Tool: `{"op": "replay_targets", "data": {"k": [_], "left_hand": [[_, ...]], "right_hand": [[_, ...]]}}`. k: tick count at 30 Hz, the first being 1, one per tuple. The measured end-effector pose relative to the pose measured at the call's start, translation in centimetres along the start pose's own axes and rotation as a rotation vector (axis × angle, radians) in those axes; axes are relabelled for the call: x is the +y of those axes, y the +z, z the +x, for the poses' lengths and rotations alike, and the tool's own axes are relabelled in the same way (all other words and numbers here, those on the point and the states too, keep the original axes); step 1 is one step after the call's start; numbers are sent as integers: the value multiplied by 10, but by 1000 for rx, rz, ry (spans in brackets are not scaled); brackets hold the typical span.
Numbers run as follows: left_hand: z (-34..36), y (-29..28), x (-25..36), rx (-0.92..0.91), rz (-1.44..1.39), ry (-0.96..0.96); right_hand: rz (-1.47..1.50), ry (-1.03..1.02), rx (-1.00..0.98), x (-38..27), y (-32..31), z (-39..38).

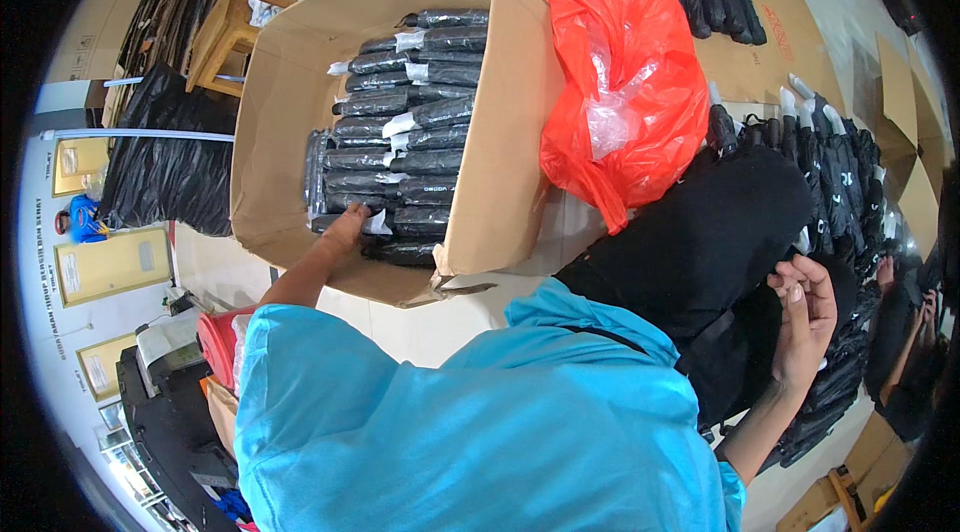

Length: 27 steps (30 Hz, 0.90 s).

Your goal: The person picks up umbrellas from a pile on the floor, places each umbrella into a clear plastic sleeve, and then puts the sleeved umbrellas into a cardboard box.

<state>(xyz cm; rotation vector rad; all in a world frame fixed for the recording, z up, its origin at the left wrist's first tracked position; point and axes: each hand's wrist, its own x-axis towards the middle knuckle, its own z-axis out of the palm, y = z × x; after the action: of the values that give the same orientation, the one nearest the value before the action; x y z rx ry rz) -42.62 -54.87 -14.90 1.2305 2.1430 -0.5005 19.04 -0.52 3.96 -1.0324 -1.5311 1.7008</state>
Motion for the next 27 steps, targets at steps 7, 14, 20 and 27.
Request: {"op": "replay_targets", "data": {"k": [7,14,20,27], "left_hand": [[-6,-6,-1,1,-18,-172],[-12,-27,-50,391,-286,-622],[-24,-58,-135,404,-1212,-890],[-1,22,-81,-263,-1837,-1170]], "right_hand": [[49,51,20,6,-8,0],[45,76,48,4,-19,-3],[83,129,29,10,-9,7],[20,114,29,4,-3,0]]}}
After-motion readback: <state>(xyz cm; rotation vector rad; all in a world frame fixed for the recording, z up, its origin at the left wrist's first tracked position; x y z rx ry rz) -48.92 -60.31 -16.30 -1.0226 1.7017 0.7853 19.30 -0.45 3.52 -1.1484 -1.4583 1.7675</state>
